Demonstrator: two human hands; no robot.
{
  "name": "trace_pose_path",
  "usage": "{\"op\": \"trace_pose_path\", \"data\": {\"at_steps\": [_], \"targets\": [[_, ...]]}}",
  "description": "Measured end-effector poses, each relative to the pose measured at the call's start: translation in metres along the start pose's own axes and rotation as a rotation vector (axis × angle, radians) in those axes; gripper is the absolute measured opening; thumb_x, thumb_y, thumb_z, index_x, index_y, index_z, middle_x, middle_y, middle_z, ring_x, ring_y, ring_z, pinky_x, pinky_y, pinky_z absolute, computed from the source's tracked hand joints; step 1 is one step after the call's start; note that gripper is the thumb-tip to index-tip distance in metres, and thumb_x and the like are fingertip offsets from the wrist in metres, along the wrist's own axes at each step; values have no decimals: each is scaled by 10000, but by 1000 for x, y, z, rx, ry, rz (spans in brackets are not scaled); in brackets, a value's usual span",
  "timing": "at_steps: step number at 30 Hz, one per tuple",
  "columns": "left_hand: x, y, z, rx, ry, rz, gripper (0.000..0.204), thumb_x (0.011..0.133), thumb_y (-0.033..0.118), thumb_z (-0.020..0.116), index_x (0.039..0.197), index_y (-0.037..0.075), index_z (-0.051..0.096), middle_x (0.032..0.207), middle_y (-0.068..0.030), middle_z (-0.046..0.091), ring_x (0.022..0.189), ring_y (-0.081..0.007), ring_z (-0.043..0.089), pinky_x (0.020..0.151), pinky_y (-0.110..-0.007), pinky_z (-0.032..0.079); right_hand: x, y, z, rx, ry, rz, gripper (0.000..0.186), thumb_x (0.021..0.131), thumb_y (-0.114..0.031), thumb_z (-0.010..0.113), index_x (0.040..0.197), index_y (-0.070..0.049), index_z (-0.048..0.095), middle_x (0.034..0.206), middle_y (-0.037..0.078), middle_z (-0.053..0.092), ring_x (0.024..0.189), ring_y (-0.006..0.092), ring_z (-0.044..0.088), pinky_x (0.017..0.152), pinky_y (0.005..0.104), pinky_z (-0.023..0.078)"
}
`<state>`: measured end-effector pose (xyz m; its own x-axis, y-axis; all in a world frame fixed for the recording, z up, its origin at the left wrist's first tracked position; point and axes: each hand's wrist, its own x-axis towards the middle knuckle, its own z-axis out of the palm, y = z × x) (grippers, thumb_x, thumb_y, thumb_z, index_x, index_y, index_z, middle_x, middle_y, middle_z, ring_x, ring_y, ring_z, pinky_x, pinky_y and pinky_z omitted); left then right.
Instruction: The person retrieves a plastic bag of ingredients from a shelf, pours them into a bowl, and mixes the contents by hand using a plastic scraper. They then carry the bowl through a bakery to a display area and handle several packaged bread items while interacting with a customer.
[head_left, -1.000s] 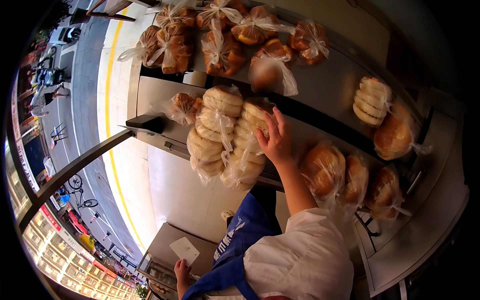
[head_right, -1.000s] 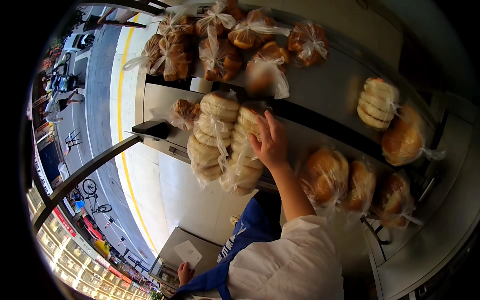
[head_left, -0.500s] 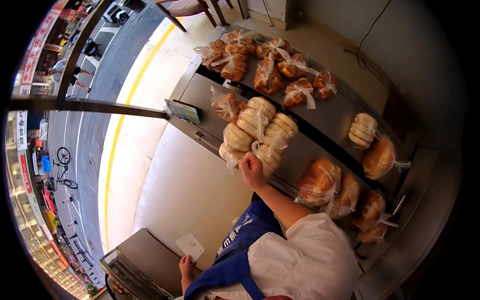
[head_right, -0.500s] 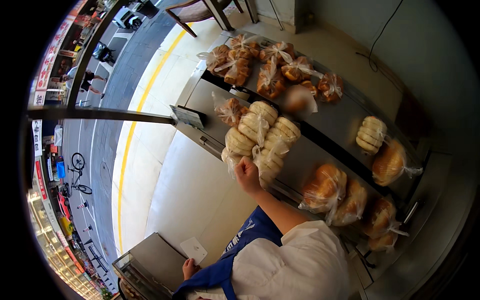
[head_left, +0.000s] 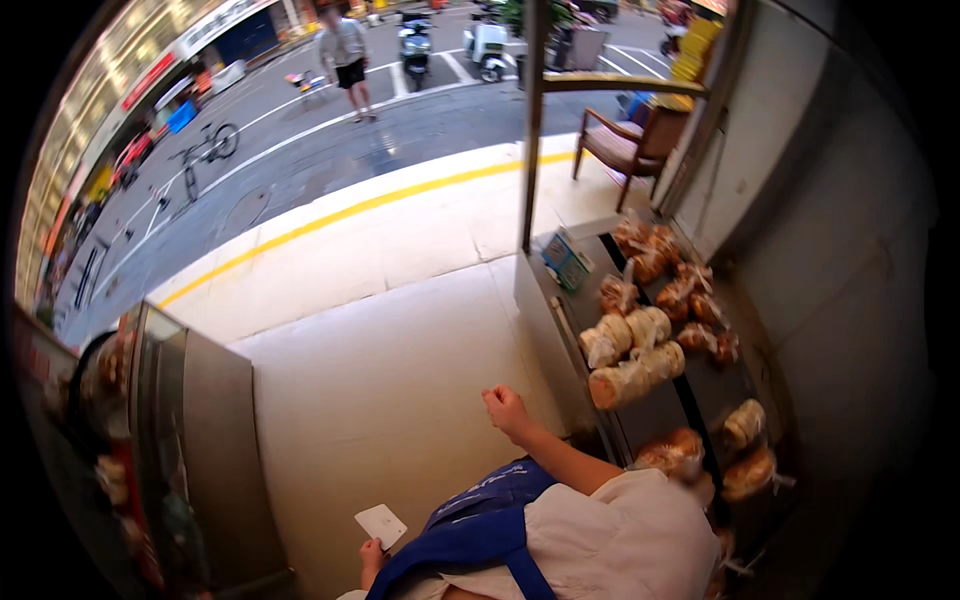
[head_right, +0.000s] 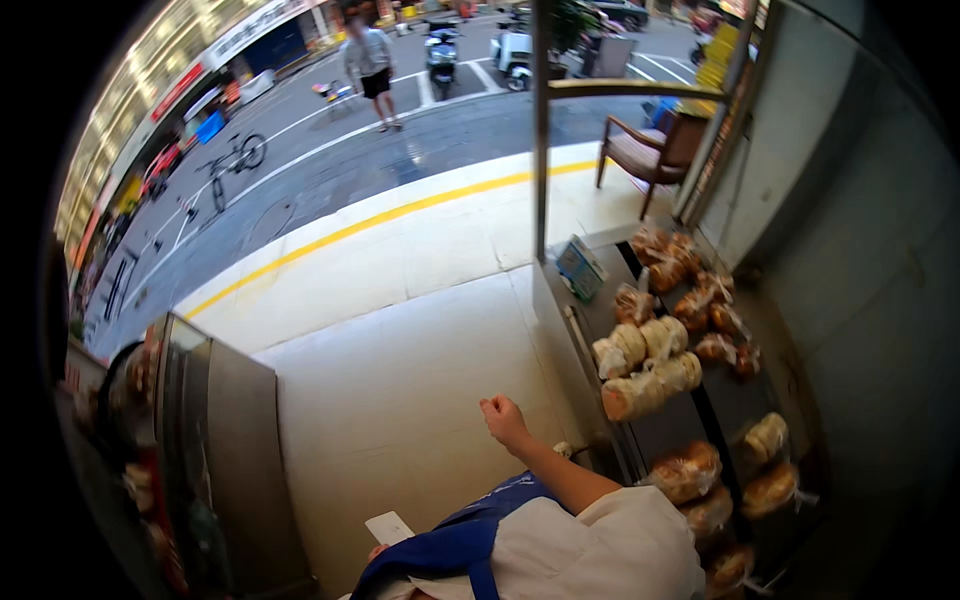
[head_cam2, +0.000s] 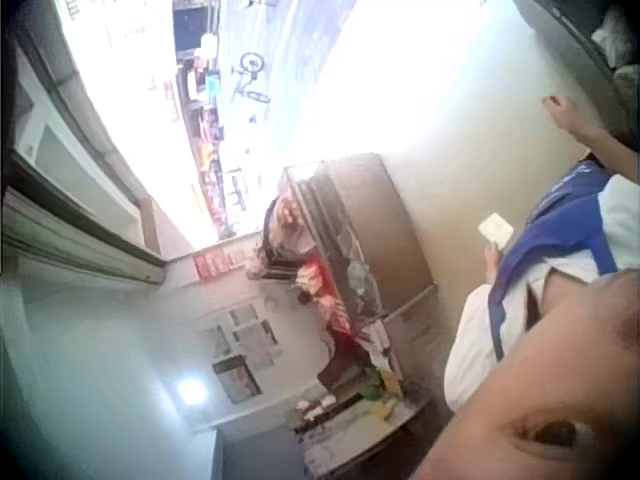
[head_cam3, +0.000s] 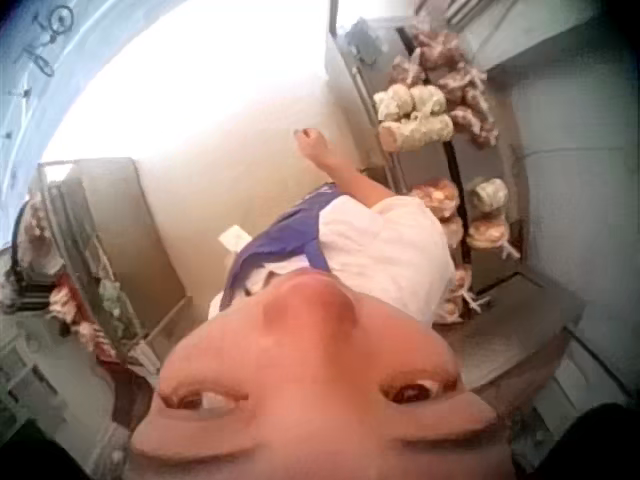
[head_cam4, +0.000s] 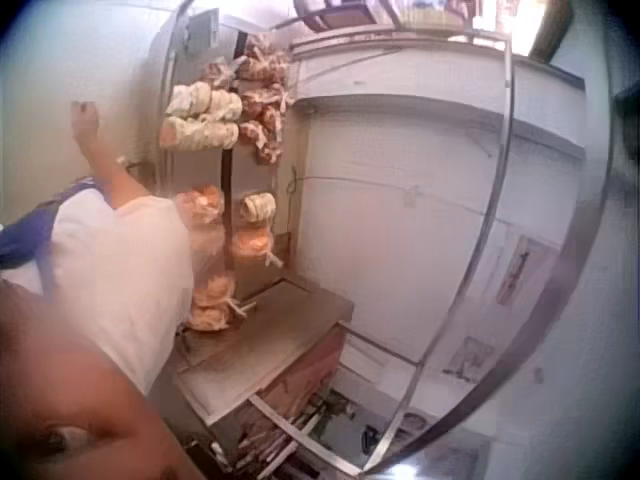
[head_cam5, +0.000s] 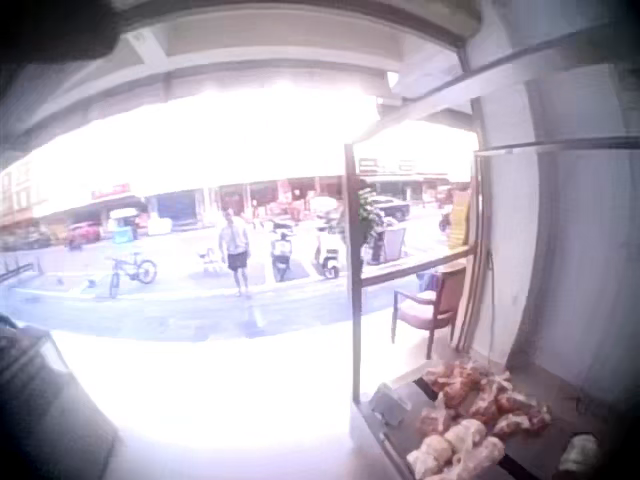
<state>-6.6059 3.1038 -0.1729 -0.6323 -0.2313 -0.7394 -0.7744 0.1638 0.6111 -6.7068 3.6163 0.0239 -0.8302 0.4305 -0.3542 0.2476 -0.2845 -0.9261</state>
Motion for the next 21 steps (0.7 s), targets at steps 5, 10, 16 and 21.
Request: {"op": "trace_pose_path", "data": {"at_steps": [5, 10, 16, 21], "targets": [[-24, -110, -64, -116, 156, -103, 209, 741, 185, 518, 841, 10, 571, 684, -74, 553, 583, -195, 544, 485, -347, 445, -53, 28, 125, -37, -406, 100, 173, 858, -180, 512, 751, -75, 426, 554, -7, 419, 435, 68, 376, 388, 216, 309], [-68, -114, -80, -14, 137, -150, 197, 737, 182, 520, 816, 11, 578, 666, -73, 553, 556, -192, 536, 469, -342, 437, -96, 46, 190, -188, -594, 155, 161, 850, -173, 515, 763, -72, 425, 574, 11, 445, 447, 77, 391, 393, 216, 313], [-92, -109, -82, 41, 94, -115, 185, 731, 178, 522, 787, 14, 586, 644, -72, 553, 524, -187, 527, 450, -336, 428, -114, 60, 208, -203, -619, 288, 126, 835, -143, 502, 764, -79, 420, 581, 21, 434, 438, 93, 373, 371, 228, 290], [-93, -113, -82, 73, 83, -61, 177, 727, 175, 524, 762, 15, 593, 625, -72, 553, 497, -183, 520, 434, -332, 420, -115, 68, 194, -113, -539, 389, 114, 812, -93, 483, 731, -91, 402, 574, 24, 411, 413, 100, 345, 352, 240, 268]]}}
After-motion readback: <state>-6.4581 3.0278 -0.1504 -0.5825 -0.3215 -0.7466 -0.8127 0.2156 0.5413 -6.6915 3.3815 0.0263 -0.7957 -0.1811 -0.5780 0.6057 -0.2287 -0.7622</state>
